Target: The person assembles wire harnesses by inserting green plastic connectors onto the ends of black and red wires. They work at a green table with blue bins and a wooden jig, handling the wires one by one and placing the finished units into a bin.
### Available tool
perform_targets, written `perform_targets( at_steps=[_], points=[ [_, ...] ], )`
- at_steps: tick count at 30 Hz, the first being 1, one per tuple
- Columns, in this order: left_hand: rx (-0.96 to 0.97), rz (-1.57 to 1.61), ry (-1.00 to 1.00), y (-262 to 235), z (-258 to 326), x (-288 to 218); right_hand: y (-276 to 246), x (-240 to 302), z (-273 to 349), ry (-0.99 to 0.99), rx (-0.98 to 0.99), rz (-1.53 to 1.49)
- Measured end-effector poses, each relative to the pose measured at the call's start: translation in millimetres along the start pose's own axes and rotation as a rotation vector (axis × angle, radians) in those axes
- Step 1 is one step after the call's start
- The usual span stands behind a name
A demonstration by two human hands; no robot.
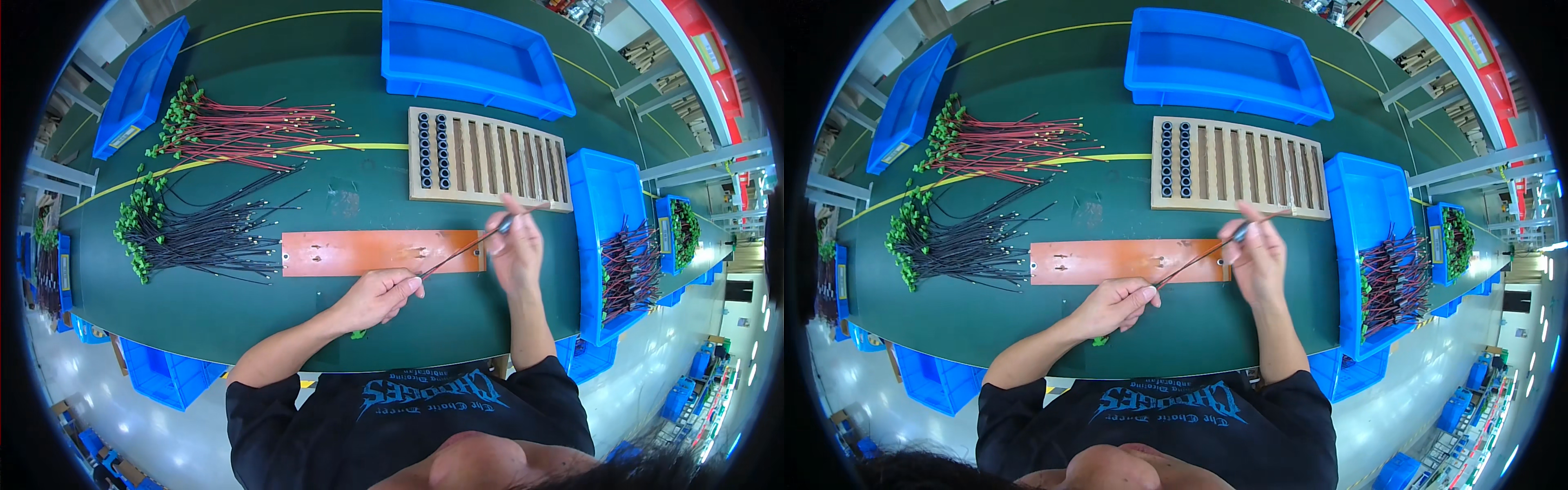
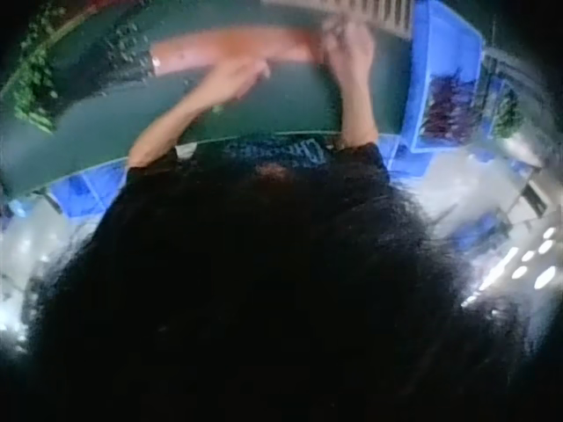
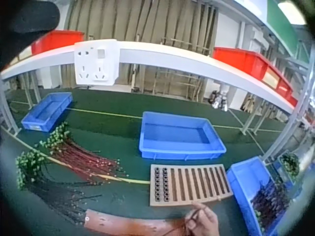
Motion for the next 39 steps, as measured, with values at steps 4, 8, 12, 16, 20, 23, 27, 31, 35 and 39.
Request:
perform_targets(
  at_steps=[4,8,12,16,20,23,27,31,35,39],
  points=[
    [0.002,0.042,-0.02,2.2,0.1,1.9,35.0,-37.1,29.4,0.206,0.415,0.337],
    [-0.001,-0.29,0.24,-2.0,4.2,-9.4,39.5,-39.1,31.5,0.111,0.422,0.32],
    [-0.13,-0.491,0.432,-20.0,22.3,-31.0,32.0,-33.9,25.4,0.003,0.233,0.103],
    [-0.139,-0.475,0.265,-34.5,37.7,-43.3,64.7,-44.8,33.3,0.103,0.41,0.155],
    [-0.215,-0.518,0.342,-55.3,54.7,-50.2,90.2,-71.6,35.0,0.15,0.394,0.104],
    [-0.295,-0.304,0.324,-75.8,70.7,-52.3,97.5,-77.1,32.4,0.106,0.253,0.068],
    [-0.435,-0.212,0.402,-104.1,76.4,-37.9,103.4,-96.4,37.9,0.083,0.226,0.187],
    [-0.592,-0.418,0.51,-118.3,78.0,-40.7,108.6,-109.6,41.7,0.03,0.248,0.268],
    [-0.71,-0.662,0.539,-123.1,74.1,-42.5,113.2,-110.3,39.7,0.135,0.224,0.131],
    [-0.746,-0.71,0.467,-125.0,69.5,-40.0,110.1,-113.1,37.3,0.154,0.24,0.128]
  ],
)
Point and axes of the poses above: each hand's wrist, its own z-axis away from the middle knuckle, its own y-axis out of the palm, x = y × z, the point moved 3 cm from there along -z, towards the middle knuckle, and after that the axes turned 5 degrees about -x, right-handed, at the moved point
